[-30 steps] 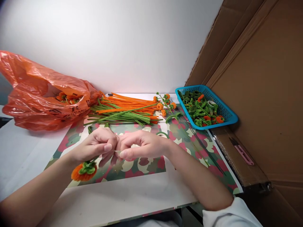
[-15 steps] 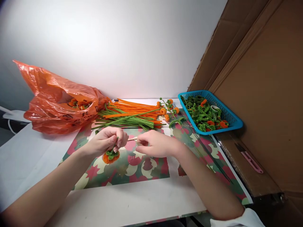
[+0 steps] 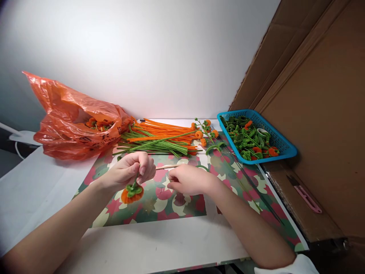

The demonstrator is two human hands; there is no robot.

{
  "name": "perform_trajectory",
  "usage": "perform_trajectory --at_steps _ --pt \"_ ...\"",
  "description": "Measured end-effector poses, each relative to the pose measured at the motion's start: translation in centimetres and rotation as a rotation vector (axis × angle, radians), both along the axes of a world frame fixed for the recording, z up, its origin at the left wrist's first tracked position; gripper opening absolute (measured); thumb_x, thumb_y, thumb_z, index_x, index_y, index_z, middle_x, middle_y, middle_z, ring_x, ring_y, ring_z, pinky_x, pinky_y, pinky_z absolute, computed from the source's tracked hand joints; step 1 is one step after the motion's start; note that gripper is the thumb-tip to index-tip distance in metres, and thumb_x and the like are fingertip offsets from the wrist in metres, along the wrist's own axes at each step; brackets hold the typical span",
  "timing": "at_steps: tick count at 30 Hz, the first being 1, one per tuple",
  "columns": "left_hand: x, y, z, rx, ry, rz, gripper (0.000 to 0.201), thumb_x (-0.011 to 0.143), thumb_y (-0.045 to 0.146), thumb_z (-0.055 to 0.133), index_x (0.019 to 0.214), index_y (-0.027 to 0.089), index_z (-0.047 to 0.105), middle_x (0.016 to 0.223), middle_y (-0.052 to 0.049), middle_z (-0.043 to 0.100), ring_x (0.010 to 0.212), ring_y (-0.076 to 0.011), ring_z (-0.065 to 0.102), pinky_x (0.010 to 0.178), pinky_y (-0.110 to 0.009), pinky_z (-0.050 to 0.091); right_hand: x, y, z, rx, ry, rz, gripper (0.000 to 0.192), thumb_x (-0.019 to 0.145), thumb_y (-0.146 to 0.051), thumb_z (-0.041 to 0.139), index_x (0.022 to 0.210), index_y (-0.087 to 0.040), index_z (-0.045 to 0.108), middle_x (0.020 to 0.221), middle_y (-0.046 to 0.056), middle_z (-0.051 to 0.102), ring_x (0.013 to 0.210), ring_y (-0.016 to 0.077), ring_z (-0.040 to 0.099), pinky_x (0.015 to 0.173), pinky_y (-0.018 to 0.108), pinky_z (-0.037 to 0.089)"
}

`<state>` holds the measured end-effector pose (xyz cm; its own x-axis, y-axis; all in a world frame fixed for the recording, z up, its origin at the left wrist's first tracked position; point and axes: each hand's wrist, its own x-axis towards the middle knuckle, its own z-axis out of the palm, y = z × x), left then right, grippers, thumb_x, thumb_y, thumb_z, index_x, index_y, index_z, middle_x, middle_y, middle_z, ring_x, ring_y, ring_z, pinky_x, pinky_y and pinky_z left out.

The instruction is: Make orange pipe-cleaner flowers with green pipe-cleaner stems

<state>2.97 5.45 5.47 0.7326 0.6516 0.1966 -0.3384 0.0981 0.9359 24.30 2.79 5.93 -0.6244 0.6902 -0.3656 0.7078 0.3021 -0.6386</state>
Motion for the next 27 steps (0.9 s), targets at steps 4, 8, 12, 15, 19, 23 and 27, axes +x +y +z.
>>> perform_trajectory --at_steps 4,8,12,15,19,23,27 --pt "0.2 0.0 -0.2 0.039 -0.024 -0.002 0.028 0.086 0.039 0.067 0.069 0.018 0.059 0.057 0.004 0.052 0.046 -0.0062 0.044 0.047 -0.019 0.039 -0.2 -0.1 -0.1 0.011 -0.047 -0.009 0.025 0.090 -0.024 0.047 0.066 -0.019 0.041 0.064 -0.003 0.050 0.053 0.0083 0.041 0.048 0.024 0.026" --pt "-0.4 0.6 0.9 0.177 0.086 0.254 0.033 0.080 0.043 0.072 0.065 0.017 0.060 0.058 0.002 0.055 0.050 -0.0088 0.051 0.046 -0.020 0.039 -0.1 -0.1 -0.2 -0.023 -0.064 -0.035 0.024 0.089 -0.026 0.048 0.067 -0.019 0.041 0.065 -0.004 0.052 0.053 0.0086 0.042 0.047 0.024 0.026" --pt "-3.5 2.1 3.9 0.427 0.278 0.873 0.019 0.076 0.036 0.076 0.071 0.019 0.070 0.063 0.000 0.065 0.055 -0.0105 0.055 0.049 -0.024 0.040 0.0 -0.1 -0.4 -0.045 -0.059 -0.048 0.024 0.089 -0.029 0.049 0.069 -0.020 0.041 0.065 -0.004 0.052 0.053 0.0083 0.041 0.047 0.023 0.026" --pt "-6.7 3.1 6.1 0.430 0.119 1.305 0.013 0.077 0.032 0.074 0.070 0.023 0.070 0.063 0.004 0.066 0.051 -0.0086 0.050 0.050 -0.027 0.035 0.1 -0.1 -0.5 -0.004 -0.041 -0.047 0.025 0.088 -0.028 0.050 0.068 -0.019 0.039 0.066 -0.003 0.050 0.054 0.0085 0.040 0.048 0.023 0.025" --pt "-9.2 4.0 7.2 0.211 -0.111 1.442 0.027 0.078 0.022 0.074 0.058 0.020 0.056 0.056 0.007 0.061 0.041 -0.0027 0.041 0.044 -0.024 0.026 -0.2 -0.3 -0.8 0.009 -0.053 -0.067 0.025 0.088 -0.028 0.049 0.068 -0.020 0.037 0.066 -0.003 0.051 0.056 0.0099 0.042 0.049 0.024 0.027" --pt "-9.8 4.5 7.0 0.073 -0.208 1.436 0.033 0.080 0.018 0.071 0.057 0.017 0.047 0.049 0.009 0.055 0.038 0.0005 0.039 0.039 -0.012 0.031 -0.3 -0.6 -1.4 0.002 -0.060 -0.078 0.022 0.088 -0.028 0.049 0.070 -0.020 0.040 0.067 -0.003 0.052 0.055 0.0105 0.042 0.050 0.024 0.027" --pt "-9.7 4.6 6.9 -0.204 -0.344 1.343 0.027 0.085 0.015 0.066 0.063 0.017 0.051 0.054 0.009 0.057 0.038 0.0010 0.045 0.038 -0.008 0.036 -0.3 -0.5 -2.2 0.007 -0.032 -0.077 0.020 0.088 -0.026 0.049 0.070 -0.019 0.043 0.067 -0.002 0.052 0.056 0.0108 0.042 0.051 0.025 0.027"
